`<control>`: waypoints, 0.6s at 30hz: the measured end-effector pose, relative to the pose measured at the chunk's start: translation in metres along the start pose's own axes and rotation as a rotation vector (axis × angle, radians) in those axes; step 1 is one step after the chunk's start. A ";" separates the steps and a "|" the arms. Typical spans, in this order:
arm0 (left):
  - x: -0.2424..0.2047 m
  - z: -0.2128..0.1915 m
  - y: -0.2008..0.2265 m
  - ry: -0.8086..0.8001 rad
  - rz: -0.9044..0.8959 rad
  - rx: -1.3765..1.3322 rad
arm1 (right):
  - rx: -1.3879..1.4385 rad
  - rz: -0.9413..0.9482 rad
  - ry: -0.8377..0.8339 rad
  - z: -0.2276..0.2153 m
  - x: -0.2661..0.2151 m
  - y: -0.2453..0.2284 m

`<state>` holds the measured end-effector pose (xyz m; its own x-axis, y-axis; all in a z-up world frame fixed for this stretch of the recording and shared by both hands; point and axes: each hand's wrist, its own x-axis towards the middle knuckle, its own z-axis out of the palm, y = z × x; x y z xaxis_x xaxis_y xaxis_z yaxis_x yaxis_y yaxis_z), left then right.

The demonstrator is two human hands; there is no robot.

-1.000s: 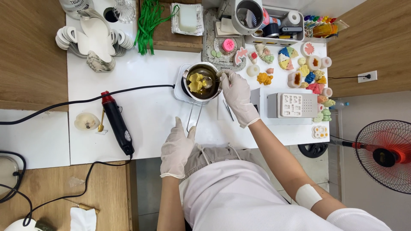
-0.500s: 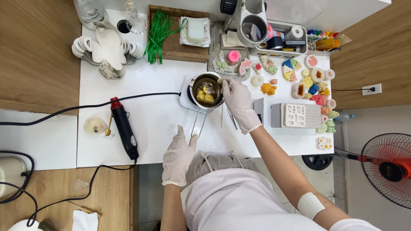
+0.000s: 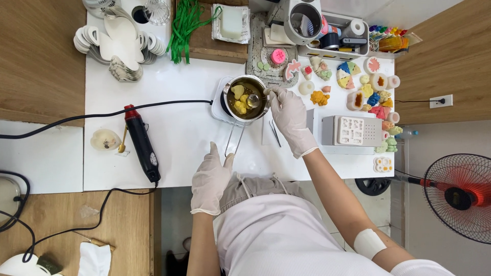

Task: Melting and stirring wax in a pot, preparing molds for wax figures.

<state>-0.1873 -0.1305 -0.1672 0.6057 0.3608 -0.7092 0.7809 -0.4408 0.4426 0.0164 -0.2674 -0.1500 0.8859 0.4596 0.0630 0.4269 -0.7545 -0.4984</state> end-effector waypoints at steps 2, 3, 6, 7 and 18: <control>0.002 0.004 -0.002 0.009 0.009 0.007 | -0.037 -0.034 0.004 -0.001 -0.001 0.004; 0.004 0.005 -0.003 0.016 0.021 0.026 | -0.070 -0.085 0.020 0.000 -0.002 0.007; 0.004 0.007 -0.004 0.018 0.042 0.041 | -0.123 -0.173 0.013 0.002 -0.006 0.012; 0.004 0.007 -0.003 0.022 0.056 0.043 | -0.139 -0.211 0.000 0.003 -0.007 0.013; 0.003 0.007 -0.010 0.019 0.032 0.058 | -0.279 -0.339 0.078 0.001 -0.003 0.001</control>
<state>-0.1948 -0.1307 -0.1772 0.6331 0.3611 -0.6847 0.7516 -0.4986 0.4319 0.0146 -0.2693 -0.1514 0.6935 0.6746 0.2530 0.7191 -0.6693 -0.1868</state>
